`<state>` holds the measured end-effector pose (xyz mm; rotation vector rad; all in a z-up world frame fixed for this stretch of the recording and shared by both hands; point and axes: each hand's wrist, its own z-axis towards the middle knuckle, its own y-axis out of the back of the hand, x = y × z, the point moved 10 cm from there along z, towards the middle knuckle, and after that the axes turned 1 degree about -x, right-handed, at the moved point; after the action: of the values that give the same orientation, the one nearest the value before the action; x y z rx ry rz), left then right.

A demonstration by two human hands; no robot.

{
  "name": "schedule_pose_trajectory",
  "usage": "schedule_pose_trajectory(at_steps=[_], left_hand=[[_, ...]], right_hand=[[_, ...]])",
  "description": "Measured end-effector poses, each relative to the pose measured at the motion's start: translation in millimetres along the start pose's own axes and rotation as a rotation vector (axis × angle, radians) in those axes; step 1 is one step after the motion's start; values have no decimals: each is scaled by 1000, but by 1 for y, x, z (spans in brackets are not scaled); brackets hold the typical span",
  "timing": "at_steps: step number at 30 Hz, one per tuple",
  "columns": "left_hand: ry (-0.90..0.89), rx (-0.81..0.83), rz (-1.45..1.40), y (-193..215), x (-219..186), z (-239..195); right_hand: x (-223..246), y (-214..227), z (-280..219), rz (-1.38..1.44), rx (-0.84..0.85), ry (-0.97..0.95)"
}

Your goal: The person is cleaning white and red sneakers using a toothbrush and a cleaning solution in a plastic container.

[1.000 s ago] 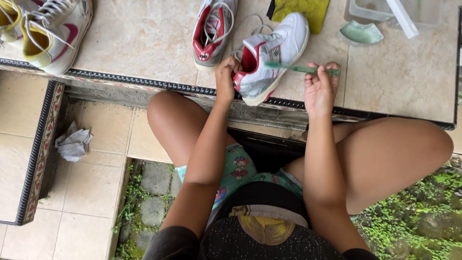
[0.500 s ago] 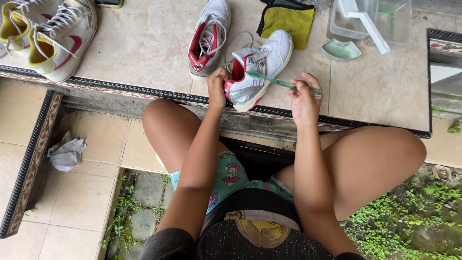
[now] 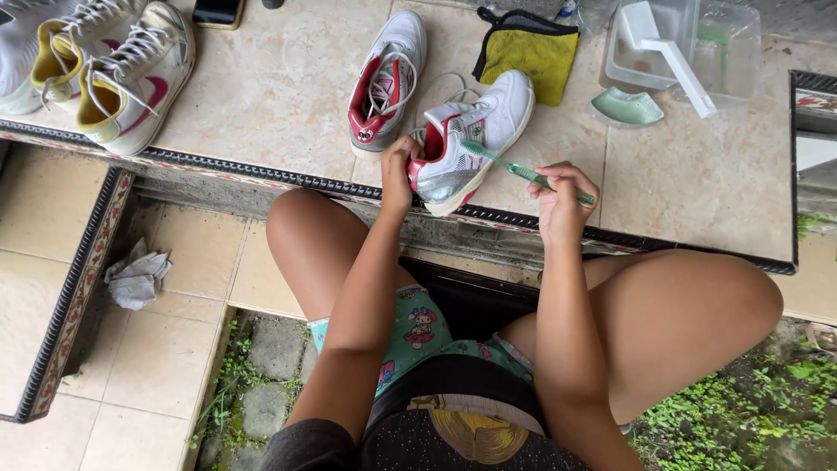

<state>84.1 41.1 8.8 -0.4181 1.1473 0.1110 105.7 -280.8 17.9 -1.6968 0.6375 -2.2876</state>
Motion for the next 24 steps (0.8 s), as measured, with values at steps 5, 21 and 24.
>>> schedule_pose_trajectory(at_steps=[5,21,24], left_hand=[[-2,17,7,-6,-6,-4],[-1,77,61,-10,-4,-1],[26,60,51,-4,0,-2]], right_hand=[[33,6,-7,-114,-104,222],[22,-6,4,-98,47,155],[3,-7,3,-9,126,23]])
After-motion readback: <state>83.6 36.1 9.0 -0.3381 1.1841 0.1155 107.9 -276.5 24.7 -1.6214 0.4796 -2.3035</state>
